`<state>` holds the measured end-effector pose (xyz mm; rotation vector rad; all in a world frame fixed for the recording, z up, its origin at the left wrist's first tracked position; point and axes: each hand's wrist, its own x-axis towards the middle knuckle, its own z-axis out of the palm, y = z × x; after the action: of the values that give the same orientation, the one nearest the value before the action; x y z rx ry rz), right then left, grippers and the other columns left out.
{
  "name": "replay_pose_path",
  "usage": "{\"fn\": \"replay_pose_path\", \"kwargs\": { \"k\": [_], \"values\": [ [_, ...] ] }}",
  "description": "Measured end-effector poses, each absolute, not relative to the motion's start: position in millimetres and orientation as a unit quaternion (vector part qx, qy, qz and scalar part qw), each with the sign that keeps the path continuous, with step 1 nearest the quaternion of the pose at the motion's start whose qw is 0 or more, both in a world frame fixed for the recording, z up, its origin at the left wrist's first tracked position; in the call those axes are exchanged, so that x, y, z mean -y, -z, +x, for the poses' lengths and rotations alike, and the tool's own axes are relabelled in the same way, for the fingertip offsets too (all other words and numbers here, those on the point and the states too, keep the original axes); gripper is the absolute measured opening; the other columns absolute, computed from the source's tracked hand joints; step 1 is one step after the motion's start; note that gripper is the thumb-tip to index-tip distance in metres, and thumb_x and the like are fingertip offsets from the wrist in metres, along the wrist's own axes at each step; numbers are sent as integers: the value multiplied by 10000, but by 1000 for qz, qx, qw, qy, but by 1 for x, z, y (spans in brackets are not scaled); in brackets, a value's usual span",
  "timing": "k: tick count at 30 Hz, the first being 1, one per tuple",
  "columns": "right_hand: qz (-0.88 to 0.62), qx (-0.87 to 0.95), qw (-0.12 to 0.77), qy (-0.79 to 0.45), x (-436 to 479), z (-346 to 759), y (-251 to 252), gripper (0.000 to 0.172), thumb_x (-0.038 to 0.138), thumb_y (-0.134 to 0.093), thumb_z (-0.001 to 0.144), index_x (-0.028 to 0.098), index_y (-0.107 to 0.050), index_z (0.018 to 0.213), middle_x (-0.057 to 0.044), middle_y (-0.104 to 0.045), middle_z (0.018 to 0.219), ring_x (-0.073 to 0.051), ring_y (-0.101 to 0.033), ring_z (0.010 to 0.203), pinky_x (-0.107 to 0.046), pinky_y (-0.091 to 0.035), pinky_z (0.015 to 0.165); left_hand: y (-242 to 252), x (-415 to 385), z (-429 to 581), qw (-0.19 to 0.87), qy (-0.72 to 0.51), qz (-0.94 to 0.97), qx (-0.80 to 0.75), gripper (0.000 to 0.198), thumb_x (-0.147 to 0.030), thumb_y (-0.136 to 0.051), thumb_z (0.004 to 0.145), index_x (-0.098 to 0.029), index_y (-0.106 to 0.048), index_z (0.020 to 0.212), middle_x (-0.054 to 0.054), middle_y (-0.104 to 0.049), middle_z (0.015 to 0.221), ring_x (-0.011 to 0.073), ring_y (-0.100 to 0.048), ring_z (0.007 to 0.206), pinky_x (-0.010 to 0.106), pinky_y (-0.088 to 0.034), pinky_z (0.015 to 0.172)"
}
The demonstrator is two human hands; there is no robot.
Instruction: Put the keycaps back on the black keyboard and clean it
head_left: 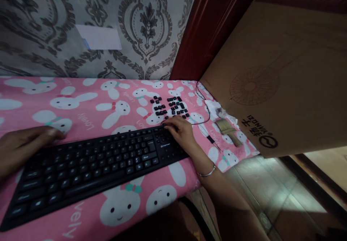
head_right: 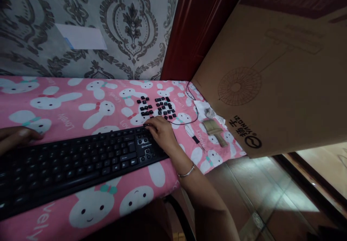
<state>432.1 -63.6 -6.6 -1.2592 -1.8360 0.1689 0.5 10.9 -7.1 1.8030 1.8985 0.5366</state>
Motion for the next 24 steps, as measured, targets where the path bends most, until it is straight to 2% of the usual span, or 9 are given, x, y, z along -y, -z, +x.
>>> {"fn": "replay_pose_path", "kwargs": {
  "k": [2,4,9,15,20,24],
  "values": [
    [-527,738,413,-84,62,432,9,132,122,-626,874,206,-707,936,-29,-685,839,-178,-629,802,-303,-500,749,1,-10,5,293,-201,614,-704,479,-594,-431,704,-252,-680,929,43,-710,1124,289,-645,1122,553,-395,1216],
    [-543,736,392,-99,61,432,11,166,86,-621,855,199,-705,943,-29,-675,842,-174,-625,796,-294,-495,738,-2,-12,4,317,-185,601,-710,479,-599,-466,676,-254,-685,926,46,-700,1143,298,-627,1148,553,-378,1226],
    [-547,755,348,-104,61,430,14,221,34,-592,850,196,-696,959,-39,-684,901,-175,-628,847,-299,-489,776,1,-21,-3,315,-181,600,-713,536,-676,-484,594,-274,-706,871,27,-716,1104,297,-632,1123,535,-393,1220],
    [-550,772,308,-80,62,426,13,230,16,-576,860,176,-692,977,-64,-682,940,-188,-619,897,-316,-487,823,-8,-14,9,310,-191,595,-717,496,-646,-487,566,-282,-701,826,19,-716,1085,298,-611,1178,512,-405,1213],
    [-551,793,256,-43,64,421,10,192,55,-536,922,167,-690,947,-73,-665,943,-190,-597,900,-293,-478,798,-5,-14,6,312,-189,598,-713,509,-652,-479,587,-286,-698,864,9,-711,1099,288,-615,1173,499,-392,1224],
    [-561,809,174,26,71,413,5,261,56,-467,953,169,-685,865,-69,-630,865,-199,-553,839,-296,-453,746,2,-19,-1,305,-186,607,-710,500,-643,-498,581,-278,-705,853,13,-720,1086,296,-627,1151,505,-389,1223]
  ]
}}
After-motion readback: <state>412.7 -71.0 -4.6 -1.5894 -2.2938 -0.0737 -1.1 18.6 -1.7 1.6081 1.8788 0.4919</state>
